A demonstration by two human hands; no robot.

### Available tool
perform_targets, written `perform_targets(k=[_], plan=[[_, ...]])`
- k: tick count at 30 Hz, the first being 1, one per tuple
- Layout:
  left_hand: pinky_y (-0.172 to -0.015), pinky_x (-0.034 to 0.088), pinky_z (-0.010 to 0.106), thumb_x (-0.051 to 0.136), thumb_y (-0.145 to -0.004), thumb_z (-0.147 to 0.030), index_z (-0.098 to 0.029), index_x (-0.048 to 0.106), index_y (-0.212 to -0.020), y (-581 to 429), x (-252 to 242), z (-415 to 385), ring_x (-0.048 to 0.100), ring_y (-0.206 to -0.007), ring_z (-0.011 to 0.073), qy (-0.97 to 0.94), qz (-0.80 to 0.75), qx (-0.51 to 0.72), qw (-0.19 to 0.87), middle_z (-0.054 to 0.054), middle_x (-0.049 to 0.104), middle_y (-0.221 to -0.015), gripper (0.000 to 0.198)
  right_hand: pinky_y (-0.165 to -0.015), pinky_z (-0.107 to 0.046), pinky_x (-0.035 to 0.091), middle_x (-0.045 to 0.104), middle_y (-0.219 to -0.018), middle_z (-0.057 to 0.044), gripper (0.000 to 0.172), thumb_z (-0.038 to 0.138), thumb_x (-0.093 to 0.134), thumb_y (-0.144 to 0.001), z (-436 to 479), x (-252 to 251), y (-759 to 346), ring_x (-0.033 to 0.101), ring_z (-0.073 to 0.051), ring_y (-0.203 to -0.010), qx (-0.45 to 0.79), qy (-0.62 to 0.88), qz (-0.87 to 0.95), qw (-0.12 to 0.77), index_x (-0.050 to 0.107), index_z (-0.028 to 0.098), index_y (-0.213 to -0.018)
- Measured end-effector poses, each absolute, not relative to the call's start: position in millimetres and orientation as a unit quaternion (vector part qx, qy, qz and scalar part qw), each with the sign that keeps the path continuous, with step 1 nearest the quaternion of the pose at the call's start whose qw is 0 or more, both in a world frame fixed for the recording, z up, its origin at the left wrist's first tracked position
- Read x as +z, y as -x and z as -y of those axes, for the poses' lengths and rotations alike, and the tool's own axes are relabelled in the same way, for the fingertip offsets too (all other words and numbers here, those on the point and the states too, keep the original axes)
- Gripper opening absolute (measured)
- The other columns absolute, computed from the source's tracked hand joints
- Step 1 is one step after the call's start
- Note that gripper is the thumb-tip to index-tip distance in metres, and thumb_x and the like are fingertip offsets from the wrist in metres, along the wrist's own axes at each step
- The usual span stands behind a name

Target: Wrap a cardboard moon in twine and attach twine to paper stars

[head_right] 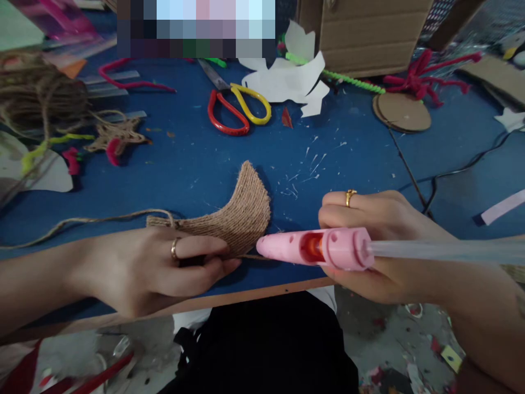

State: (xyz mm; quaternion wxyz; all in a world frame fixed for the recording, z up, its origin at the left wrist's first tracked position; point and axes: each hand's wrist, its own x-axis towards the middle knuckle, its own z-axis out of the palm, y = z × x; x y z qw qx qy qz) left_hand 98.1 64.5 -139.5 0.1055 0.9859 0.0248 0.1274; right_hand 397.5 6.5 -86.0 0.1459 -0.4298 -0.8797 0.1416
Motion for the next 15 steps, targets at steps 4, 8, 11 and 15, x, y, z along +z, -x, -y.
perform_targets(k=[4, 8, 11, 15], plan=[[-0.075, 0.055, 0.022, 0.049, -0.087, -0.010, -0.022, 0.066, -0.104, -99, -139, -67, 0.060, -0.095, 0.0158, -0.985, -0.005, 0.126, 0.117, 0.004, 0.065, -0.095, 0.027, -0.040, -0.030, 0.024, 0.036, -0.056, 0.002, 0.020, 0.025, 0.049, -0.090, -7, -86, -400, 0.032, -0.013, -0.044, 0.175, 0.431, 0.875, 0.137, 0.046, 0.024, -0.069], [-0.071, 0.057, 0.024, 0.050, -0.087, -0.013, -0.023, 0.066, -0.108, -99, -142, -72, 0.060, -0.096, 0.0177, -0.983, 0.004, 0.116, 0.141, 0.005, 0.066, -0.096, 0.028, -0.042, -0.031, 0.023, 0.037, -0.056, 0.002, 0.026, 0.029, 0.049, -0.091, -6, -86, -402, 0.033, -0.014, -0.045, 0.173, 0.425, 0.877, 0.142, 0.044, 0.024, -0.067], [-0.067, 0.056, 0.023, 0.048, -0.088, -0.015, -0.023, 0.065, -0.109, -99, -146, -75, 0.061, -0.097, 0.0175, -0.983, 0.029, 0.113, 0.145, 0.006, 0.066, -0.095, 0.028, -0.042, -0.030, 0.025, 0.038, -0.057, 0.002, 0.025, 0.031, 0.049, -0.092, -4, -87, -401, 0.034, -0.013, -0.046, 0.177, 0.434, 0.872, 0.139, 0.046, 0.024, -0.068], [-0.066, 0.055, 0.022, 0.047, -0.089, -0.014, -0.020, 0.066, -0.105, -100, -147, -77, 0.060, -0.096, 0.0168, -0.980, 0.046, 0.151, 0.123, 0.007, 0.065, -0.095, 0.026, -0.042, -0.029, 0.027, 0.038, -0.057, 0.002, 0.026, 0.033, 0.048, -0.092, -5, -88, -398, 0.033, -0.012, -0.046, 0.189, 0.419, 0.878, 0.131, 0.046, 0.023, -0.069]])
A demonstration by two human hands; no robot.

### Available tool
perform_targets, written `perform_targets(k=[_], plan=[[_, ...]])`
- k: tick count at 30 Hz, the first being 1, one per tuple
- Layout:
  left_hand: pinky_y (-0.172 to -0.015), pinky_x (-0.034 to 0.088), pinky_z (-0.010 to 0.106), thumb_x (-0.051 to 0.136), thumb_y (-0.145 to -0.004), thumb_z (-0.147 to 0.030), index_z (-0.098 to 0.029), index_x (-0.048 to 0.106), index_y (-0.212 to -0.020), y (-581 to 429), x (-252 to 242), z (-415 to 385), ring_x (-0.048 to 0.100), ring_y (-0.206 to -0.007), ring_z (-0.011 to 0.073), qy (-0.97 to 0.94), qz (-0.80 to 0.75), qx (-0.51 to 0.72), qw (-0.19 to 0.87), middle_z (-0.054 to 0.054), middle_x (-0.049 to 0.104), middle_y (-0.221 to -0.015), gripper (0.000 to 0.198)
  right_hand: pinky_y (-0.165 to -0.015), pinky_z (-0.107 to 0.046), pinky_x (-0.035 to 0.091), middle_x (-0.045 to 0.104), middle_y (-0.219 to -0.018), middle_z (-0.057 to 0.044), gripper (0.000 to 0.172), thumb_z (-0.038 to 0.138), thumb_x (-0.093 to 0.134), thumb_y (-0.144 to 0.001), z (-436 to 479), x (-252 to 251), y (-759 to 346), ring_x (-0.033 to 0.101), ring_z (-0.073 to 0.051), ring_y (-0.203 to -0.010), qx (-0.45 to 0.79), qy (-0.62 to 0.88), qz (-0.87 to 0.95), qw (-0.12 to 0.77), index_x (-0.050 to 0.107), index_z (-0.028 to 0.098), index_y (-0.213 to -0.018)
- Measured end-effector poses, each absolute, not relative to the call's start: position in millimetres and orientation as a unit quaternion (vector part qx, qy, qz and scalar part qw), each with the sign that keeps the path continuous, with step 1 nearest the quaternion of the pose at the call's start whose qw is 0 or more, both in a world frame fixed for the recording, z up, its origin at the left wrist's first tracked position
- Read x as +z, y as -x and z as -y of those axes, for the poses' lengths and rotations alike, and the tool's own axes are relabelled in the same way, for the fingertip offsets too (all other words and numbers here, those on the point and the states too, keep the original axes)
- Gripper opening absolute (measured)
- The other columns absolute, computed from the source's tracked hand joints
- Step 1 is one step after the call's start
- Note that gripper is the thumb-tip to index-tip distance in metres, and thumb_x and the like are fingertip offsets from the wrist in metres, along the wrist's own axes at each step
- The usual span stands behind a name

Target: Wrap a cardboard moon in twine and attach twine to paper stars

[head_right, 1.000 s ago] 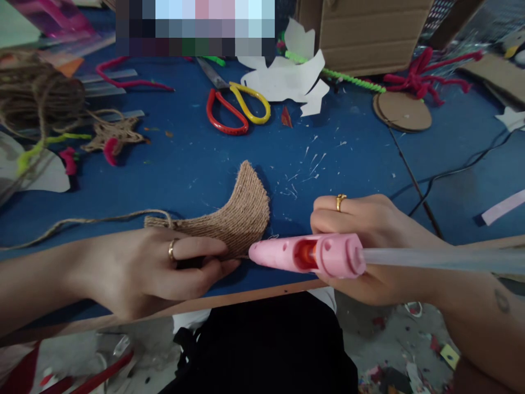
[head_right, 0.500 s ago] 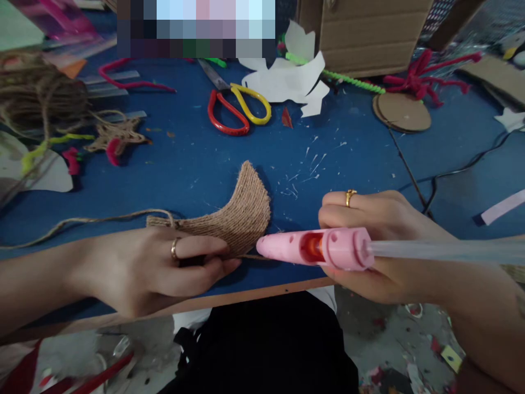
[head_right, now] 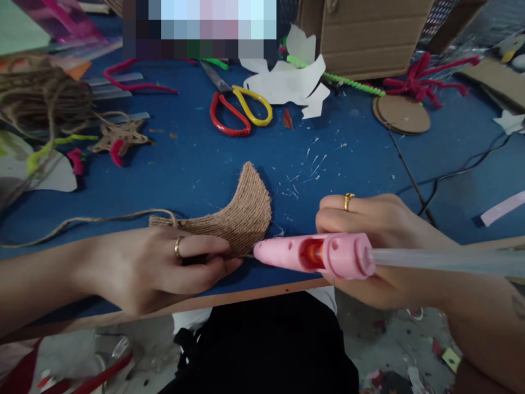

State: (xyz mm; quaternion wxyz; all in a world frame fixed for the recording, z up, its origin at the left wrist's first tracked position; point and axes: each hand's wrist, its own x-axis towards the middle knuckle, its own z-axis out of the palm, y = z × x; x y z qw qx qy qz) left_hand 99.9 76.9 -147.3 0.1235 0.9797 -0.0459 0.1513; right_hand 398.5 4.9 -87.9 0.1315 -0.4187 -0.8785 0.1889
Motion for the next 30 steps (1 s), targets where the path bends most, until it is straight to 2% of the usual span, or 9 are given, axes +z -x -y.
perform_targets(k=[6, 14, 21, 30], plan=[[-0.064, 0.054, 0.021, 0.048, -0.088, -0.013, -0.020, 0.067, -0.102, -100.5, -146.1, -75.4, 0.061, -0.091, 0.0161, -0.979, 0.047, 0.164, 0.115, 0.007, 0.065, -0.095, 0.025, -0.044, -0.028, 0.029, 0.039, -0.057, 0.002, 0.026, 0.034, 0.046, -0.092, -7.5, -88.6, -393.1, 0.036, -0.012, -0.048, 0.199, 0.411, 0.881, 0.127, 0.044, 0.023, -0.069], [-0.063, 0.054, 0.022, 0.046, -0.088, -0.011, -0.017, 0.066, -0.101, -102.2, -144.0, -75.6, 0.062, -0.087, 0.0159, -0.977, 0.044, 0.167, 0.122, 0.008, 0.065, -0.094, 0.024, -0.044, -0.025, 0.027, 0.036, -0.058, 0.004, 0.023, 0.020, 0.048, -0.088, -8.1, -86.0, -394.2, 0.032, -0.010, -0.048, 0.187, 0.411, 0.884, 0.122, 0.038, 0.022, -0.068], [-0.066, 0.055, 0.022, 0.047, -0.089, -0.012, -0.019, 0.064, -0.108, -100.8, -145.3, -76.0, 0.063, -0.091, 0.0159, -0.982, 0.033, 0.134, 0.132, 0.007, 0.066, -0.093, 0.027, -0.044, -0.024, 0.028, 0.036, -0.058, 0.005, 0.022, 0.020, 0.048, -0.089, -8.1, -84.1, -396.2, 0.033, -0.010, -0.049, 0.182, 0.407, 0.887, 0.121, 0.039, 0.022, -0.068], [-0.062, 0.054, 0.021, 0.044, -0.090, -0.012, -0.017, 0.065, -0.106, -101.2, -145.9, -75.7, 0.062, -0.090, 0.0154, -0.979, 0.043, 0.166, 0.107, 0.008, 0.066, -0.093, 0.027, -0.043, -0.025, 0.027, 0.037, -0.058, 0.004, 0.016, 0.022, 0.048, -0.088, -6.2, -84.0, -396.4, 0.034, -0.011, -0.049, 0.169, 0.417, 0.885, 0.116, 0.044, 0.023, -0.073]])
